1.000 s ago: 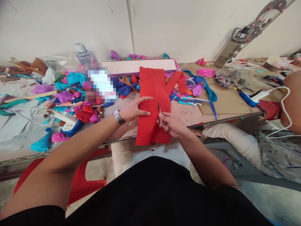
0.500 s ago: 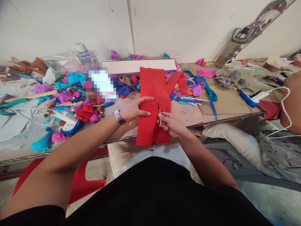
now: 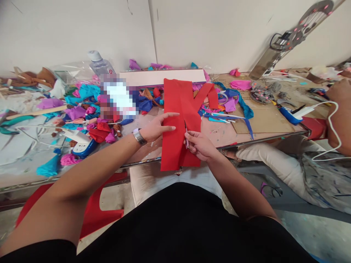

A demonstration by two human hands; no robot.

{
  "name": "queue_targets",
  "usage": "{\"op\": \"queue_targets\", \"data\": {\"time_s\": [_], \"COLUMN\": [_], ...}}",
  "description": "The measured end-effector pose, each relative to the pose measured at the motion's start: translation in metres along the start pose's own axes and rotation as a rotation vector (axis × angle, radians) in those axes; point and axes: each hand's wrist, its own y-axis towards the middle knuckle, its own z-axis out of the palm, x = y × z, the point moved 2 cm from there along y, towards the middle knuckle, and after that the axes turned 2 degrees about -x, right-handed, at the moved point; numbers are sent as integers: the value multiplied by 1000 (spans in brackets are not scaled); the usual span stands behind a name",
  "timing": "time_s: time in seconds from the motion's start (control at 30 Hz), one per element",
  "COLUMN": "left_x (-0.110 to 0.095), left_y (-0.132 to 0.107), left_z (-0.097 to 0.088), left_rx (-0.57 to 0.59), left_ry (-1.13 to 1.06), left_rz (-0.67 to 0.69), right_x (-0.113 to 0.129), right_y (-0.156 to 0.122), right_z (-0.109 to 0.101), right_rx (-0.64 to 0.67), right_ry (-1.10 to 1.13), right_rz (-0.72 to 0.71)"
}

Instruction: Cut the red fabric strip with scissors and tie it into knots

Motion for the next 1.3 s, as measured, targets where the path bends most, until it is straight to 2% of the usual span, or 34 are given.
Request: {"op": "queue_targets", "data": {"time_s": [0.13, 0.27, 0.7, 1.3], "left_x": [6, 12, 10, 9], "left_y": [4, 6, 4, 4], "left_z": [-3, -4, -3, -2], "left_rx": [-77, -37, 10, -7], "left_ry": [-31, -128, -84, -70], "left_rz": [12, -69, -20, -1], "right_x": [0, -1, 3, -2], "right_y": [-2, -2, 4, 7], "right_z": [0, -2, -2, -4], "right_rx": [0, -5, 4, -5], "right_ry": [7, 15, -15, 1], "right_rz": [22, 36, 21, 10]}}
